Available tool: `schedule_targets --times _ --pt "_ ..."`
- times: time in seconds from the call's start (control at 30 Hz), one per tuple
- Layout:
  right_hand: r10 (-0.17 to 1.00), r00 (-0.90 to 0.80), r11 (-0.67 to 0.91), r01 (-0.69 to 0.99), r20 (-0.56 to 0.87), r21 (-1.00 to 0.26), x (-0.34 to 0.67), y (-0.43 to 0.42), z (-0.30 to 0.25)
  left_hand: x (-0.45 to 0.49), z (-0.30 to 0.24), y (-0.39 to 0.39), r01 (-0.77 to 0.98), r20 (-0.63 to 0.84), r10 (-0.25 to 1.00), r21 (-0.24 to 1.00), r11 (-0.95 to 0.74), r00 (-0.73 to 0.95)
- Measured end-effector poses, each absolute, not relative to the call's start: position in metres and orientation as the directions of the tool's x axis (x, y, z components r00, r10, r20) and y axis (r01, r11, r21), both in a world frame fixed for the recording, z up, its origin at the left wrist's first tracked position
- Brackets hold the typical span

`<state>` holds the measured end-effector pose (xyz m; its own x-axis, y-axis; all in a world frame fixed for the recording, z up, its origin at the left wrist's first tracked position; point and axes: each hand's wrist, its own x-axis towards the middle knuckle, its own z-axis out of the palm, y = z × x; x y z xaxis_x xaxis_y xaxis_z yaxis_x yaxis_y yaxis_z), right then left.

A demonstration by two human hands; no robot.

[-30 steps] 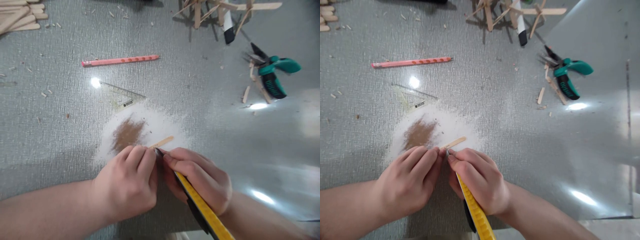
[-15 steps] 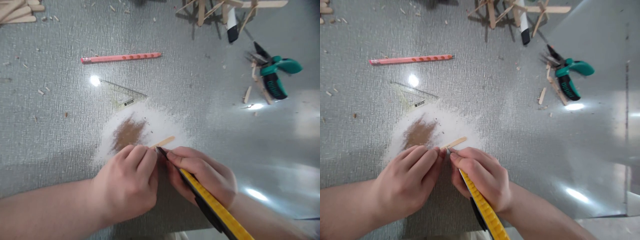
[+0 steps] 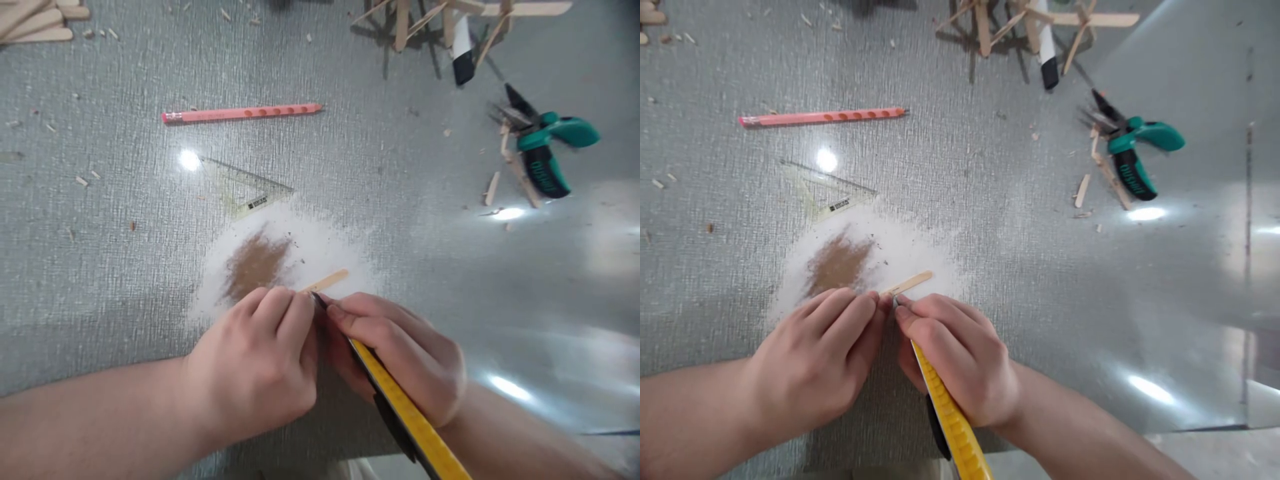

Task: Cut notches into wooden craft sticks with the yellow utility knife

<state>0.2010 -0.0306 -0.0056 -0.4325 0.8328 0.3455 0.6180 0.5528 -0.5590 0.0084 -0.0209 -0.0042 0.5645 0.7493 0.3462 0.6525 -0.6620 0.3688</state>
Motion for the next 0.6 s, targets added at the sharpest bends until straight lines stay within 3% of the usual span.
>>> schedule_targets --times 0.23,0.37,0.6 --pt "0.85 -0.427 0.524 0.63 0.307 -0.573 0.2015 -0.0293 -0.0035 0.0066 -0.0047 -0.0198 0.64 0.326 0.735 0.36 -0.678 0.595" --pt "0.831 -0.411 0.556 0.638 0.374 -0.533 0.2034 -0.0281 -0.0053 0.0065 -0.004 -0.0195 0.631 0.323 0.738 0.383 -0.674 0.593" --pt "0.853 -0.414 0.522 0.654 0.319 -0.548 0.2039 -0.0289 -0.003 0.007 -0.0042 -0.0201 0.628 0.315 0.736 0.384 -0.676 0.599"
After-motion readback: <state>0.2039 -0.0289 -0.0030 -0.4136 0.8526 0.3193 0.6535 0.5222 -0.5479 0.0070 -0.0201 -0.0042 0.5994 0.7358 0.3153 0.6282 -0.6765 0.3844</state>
